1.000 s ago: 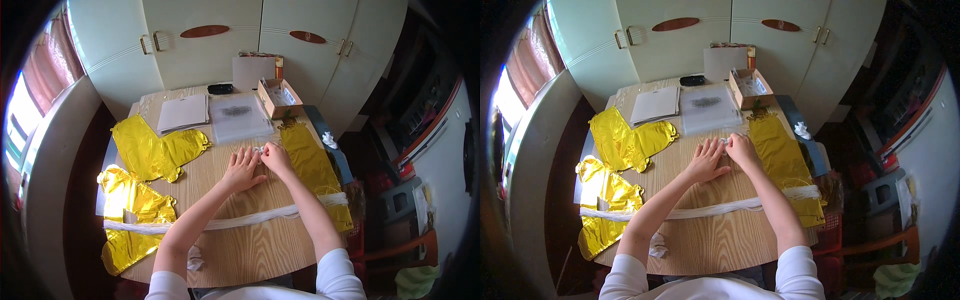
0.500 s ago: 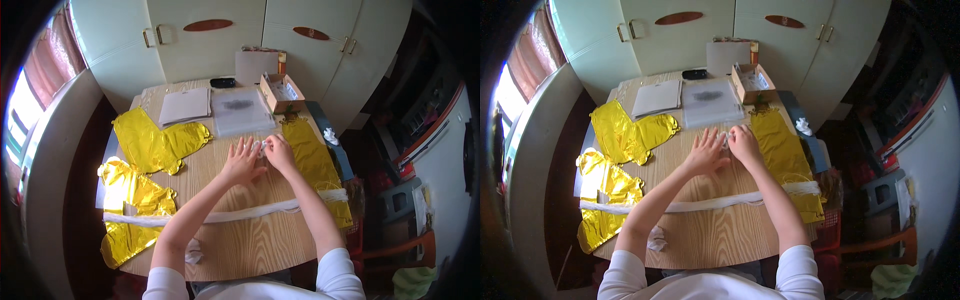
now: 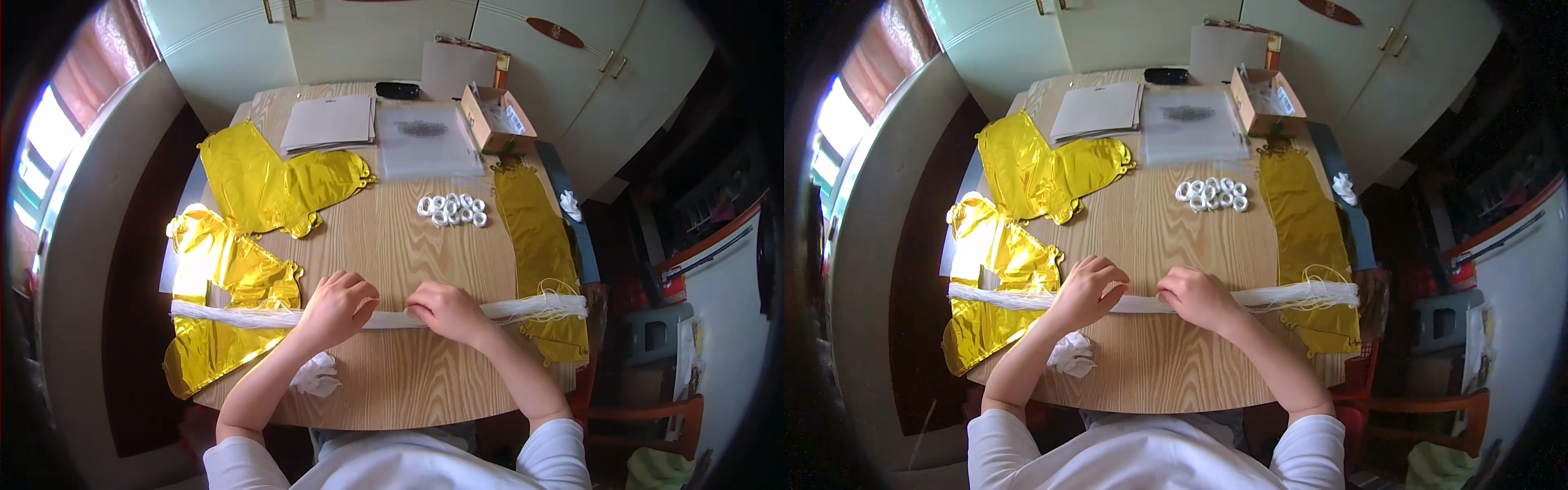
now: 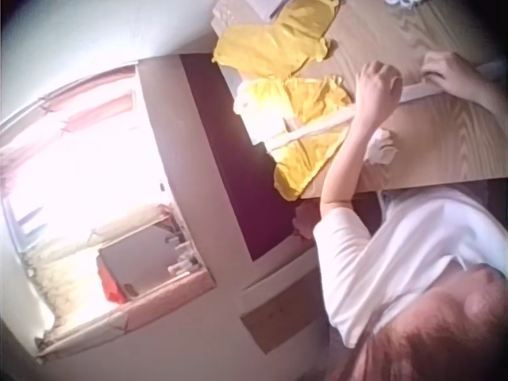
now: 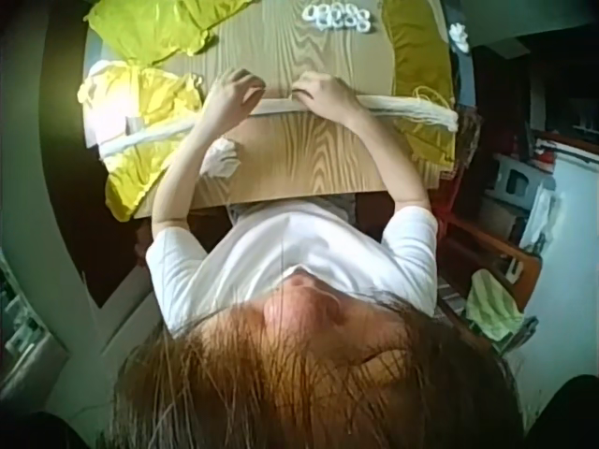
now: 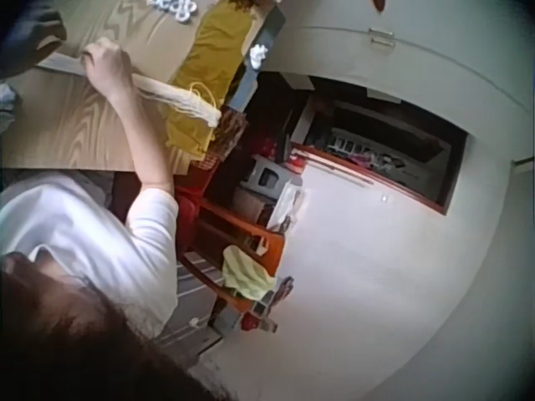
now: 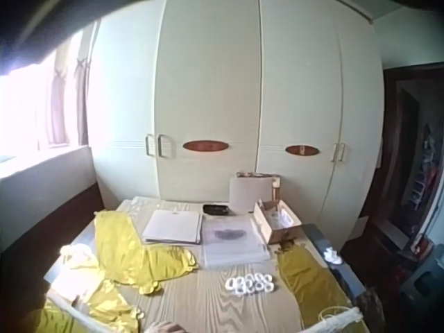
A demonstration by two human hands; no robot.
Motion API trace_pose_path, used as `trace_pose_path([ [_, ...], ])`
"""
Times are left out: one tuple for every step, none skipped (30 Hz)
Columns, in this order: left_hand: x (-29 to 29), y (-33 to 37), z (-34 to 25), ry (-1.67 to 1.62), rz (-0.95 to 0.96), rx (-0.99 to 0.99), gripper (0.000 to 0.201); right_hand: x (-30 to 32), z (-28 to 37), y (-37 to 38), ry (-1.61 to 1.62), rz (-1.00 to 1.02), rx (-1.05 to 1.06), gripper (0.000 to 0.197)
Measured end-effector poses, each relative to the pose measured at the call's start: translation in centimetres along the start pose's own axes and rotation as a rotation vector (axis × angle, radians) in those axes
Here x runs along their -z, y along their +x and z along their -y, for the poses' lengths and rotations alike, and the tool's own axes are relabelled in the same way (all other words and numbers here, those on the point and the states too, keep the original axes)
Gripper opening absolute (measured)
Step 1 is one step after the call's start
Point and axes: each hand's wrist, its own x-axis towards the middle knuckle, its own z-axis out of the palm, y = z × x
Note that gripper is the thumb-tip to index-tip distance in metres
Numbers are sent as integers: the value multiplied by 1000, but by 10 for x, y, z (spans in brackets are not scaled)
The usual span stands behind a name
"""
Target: Attaching plastic clips to a white strip for balloon decoration assembly.
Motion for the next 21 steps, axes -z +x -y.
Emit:
trace_pose_path([
  [0, -3, 1, -44, -43, 2, 11, -1, 0, 2, 8, -10, -9, 10],
  [-1, -5, 2, -43, -54, 9, 11, -3, -1, 3, 17, -21, -18, 10],
  [-1, -5, 4, -41, -71, 10, 11, -2, -2, 4, 22, -35, -27, 10],
  [-1, -6, 6, -39, -88, 12, 11, 0, -4, 4, 28, -48, -36, 10],
  [-3, -8, 8, -42, -90, 18, 11, 0, -5, 4, 34, -62, -44, 11],
  [-4, -8, 12, -44, -92, 20, 11, 1, -6, 4, 48, -70, -68, 11],
  [-5, -8, 14, -45, -95, 21, 12, 2, -7, 5, 62, -79, -92, 11],
  [-6, -9, 14, -50, -92, 29, 11, 2, -9, 6, 76, -87, -116, 11],
  [-5, -8, 14, -53, -86, 30, 11, 2, -11, 6, 70, -85, -119, 11],
  [-5, -7, 14, -57, -80, 32, 11, 2, -15, 7, 64, -83, -122, 11],
  [-5, -6, 14, -62, -84, 29, 10, 3, -18, 9, 58, -80, -125, 11],
  [-4, -5, 13, -63, -88, 29, 10, 3, -20, 11, 49, -56, -156, 11],
  [-4, -5, 13, -64, -92, 29, 9, 3, -23, 13, 40, -33, -187, 12],
  [-4, -4, 12, -64, -80, 30, 9, 4, -24, 15, 31, -9, -219, 12],
  [-4, -3, 12, -65, -71, 28, 8, 6, -23, 17, 27, -8, -238, 12],
  [-4, -2, 12, -66, -61, 26, 8, 8, -21, 19, 23, -8, -257, 13],
  [-6, 1, 10, -62, -52, 3, 8, 9, -20, 19, 20, -8, -277, 13],
  [-10, 5, 8, -60, -46, -18, 8, 9, -20, 19, 31, -1, -279, 13],
  [-14, 9, 6, -57, -40, -39, 8, 8, -20, 19, 42, 5, -282, 13],
  [-19, 15, 3, -54, -44, -83, 10, 8, -21, 19, 53, 11, -284, 13],
  [-25, 22, 1, -50, -50, -126, 12, 6, -22, 18, 52, 14, -280, 13],
])
